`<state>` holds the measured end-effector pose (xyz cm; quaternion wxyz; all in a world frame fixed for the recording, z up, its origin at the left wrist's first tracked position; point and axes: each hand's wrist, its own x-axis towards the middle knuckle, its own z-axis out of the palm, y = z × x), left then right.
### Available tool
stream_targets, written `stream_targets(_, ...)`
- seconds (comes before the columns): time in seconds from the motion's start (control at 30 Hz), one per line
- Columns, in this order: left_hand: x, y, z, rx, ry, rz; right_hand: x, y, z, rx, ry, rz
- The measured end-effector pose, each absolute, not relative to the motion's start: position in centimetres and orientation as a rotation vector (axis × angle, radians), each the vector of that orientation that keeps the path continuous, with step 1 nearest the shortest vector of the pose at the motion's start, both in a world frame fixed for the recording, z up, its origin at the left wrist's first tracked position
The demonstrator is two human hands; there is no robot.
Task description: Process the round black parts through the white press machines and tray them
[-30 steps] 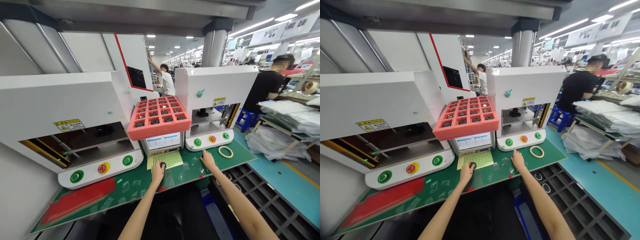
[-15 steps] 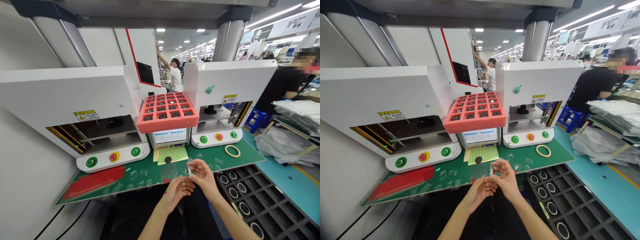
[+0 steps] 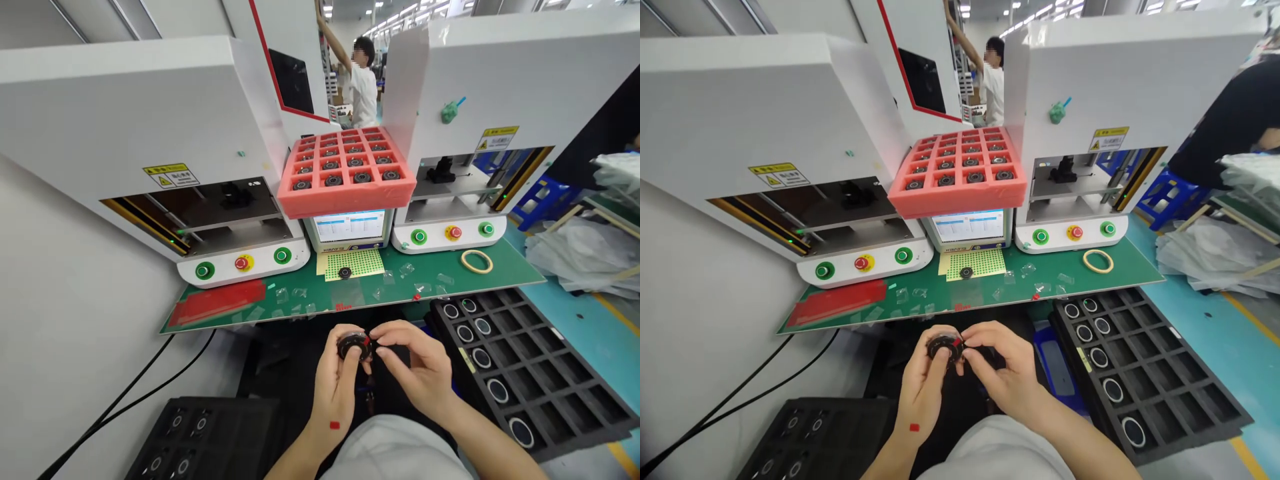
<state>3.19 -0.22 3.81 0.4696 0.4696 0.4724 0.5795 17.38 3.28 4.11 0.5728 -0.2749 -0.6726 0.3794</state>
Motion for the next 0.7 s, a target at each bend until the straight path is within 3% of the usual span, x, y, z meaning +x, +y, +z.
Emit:
stream_targets(0.4,1.4,-1.1,5.3,1.829,1.153,1.357,17.8,2.6,4.8,-0.647,-1.548,1.007)
stream_targets(0.7,0.9,-0.7,5.4,1.95,0.977,1.381,18.9,3.4,5.1,-0.558,-1.663,1.166)
